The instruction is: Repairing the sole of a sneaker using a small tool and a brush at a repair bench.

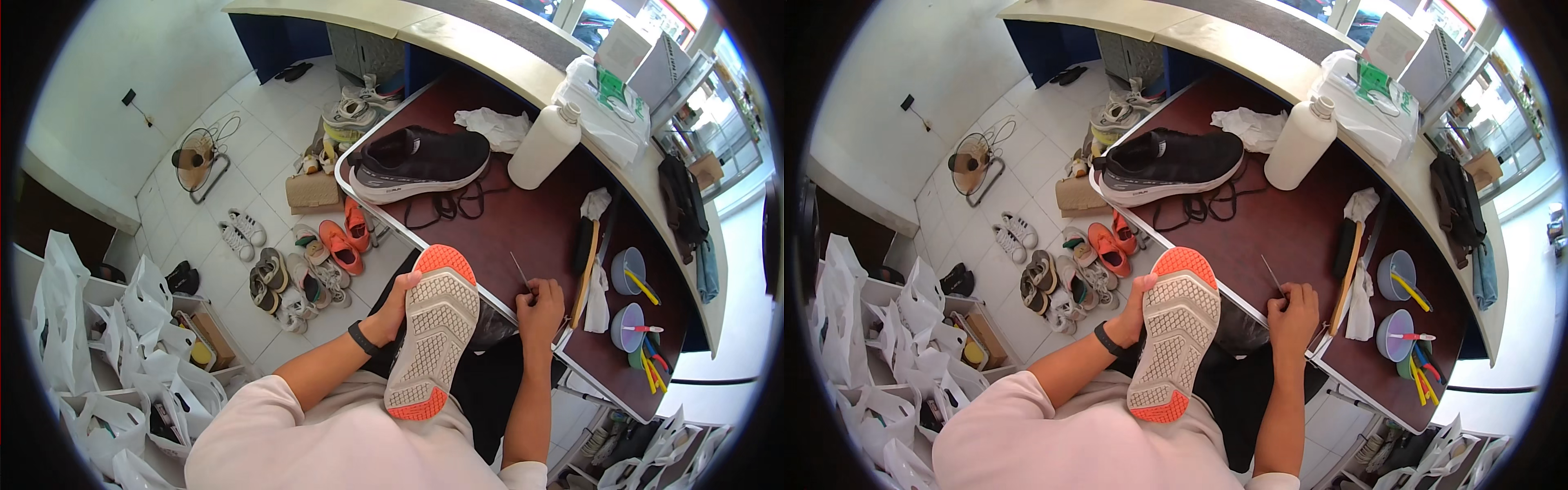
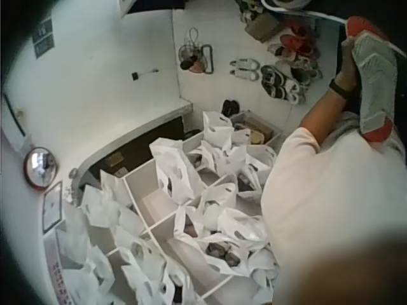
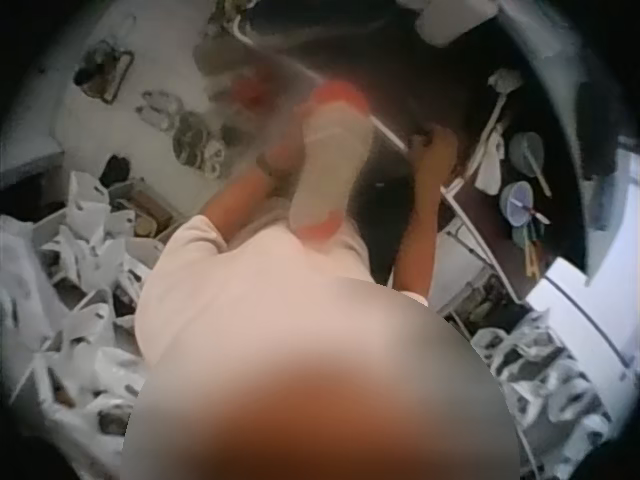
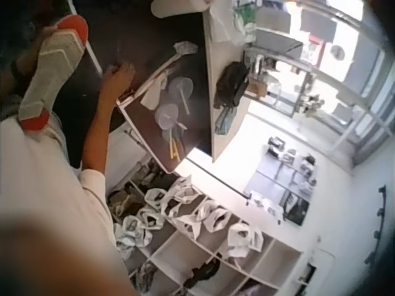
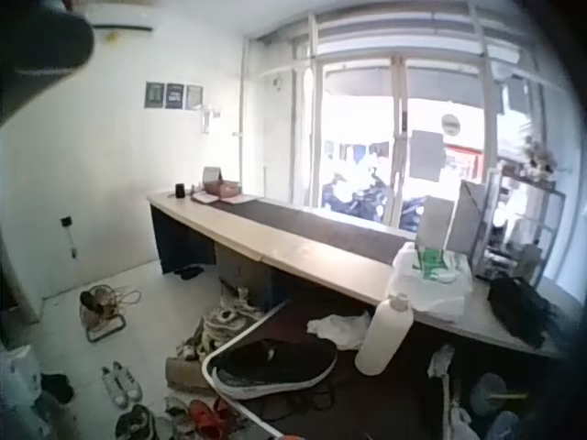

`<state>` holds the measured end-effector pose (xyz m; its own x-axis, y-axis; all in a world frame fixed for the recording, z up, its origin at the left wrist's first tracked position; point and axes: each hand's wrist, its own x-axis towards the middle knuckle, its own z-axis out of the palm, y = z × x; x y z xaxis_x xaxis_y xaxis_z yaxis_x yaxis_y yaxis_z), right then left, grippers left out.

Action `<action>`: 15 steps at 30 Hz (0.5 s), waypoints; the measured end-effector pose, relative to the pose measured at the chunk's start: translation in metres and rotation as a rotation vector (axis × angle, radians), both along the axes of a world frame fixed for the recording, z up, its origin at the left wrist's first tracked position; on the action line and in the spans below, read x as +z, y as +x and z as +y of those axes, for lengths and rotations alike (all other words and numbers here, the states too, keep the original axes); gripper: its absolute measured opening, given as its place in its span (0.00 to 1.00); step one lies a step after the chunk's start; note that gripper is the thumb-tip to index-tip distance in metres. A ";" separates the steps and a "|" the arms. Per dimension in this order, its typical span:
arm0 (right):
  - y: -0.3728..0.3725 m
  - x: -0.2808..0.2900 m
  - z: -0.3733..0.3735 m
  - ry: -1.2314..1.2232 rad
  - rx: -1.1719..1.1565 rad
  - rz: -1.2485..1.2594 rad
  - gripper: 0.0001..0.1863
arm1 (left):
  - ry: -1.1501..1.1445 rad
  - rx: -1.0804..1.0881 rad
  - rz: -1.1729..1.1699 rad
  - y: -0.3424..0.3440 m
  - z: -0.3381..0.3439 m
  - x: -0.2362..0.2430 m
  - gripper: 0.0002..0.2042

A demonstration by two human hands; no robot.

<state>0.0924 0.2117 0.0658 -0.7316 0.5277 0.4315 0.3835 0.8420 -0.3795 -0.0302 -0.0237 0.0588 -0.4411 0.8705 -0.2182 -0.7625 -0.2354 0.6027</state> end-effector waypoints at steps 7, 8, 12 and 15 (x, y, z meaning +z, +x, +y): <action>0.004 -0.012 -0.001 -0.276 -0.001 0.314 0.12 | -0.039 0.022 0.051 0.011 0.006 0.003 0.44; 0.004 -0.011 0.000 -0.316 -0.002 0.365 0.12 | -0.039 0.034 0.046 0.012 0.006 0.003 0.45; 0.006 -0.010 -0.001 -0.369 -0.001 0.372 0.12 | -0.085 0.044 0.013 0.007 0.010 0.003 0.44; 0.006 -0.008 -0.003 -0.292 0.015 0.360 0.12 | -0.120 0.030 -0.032 0.006 0.025 0.017 0.41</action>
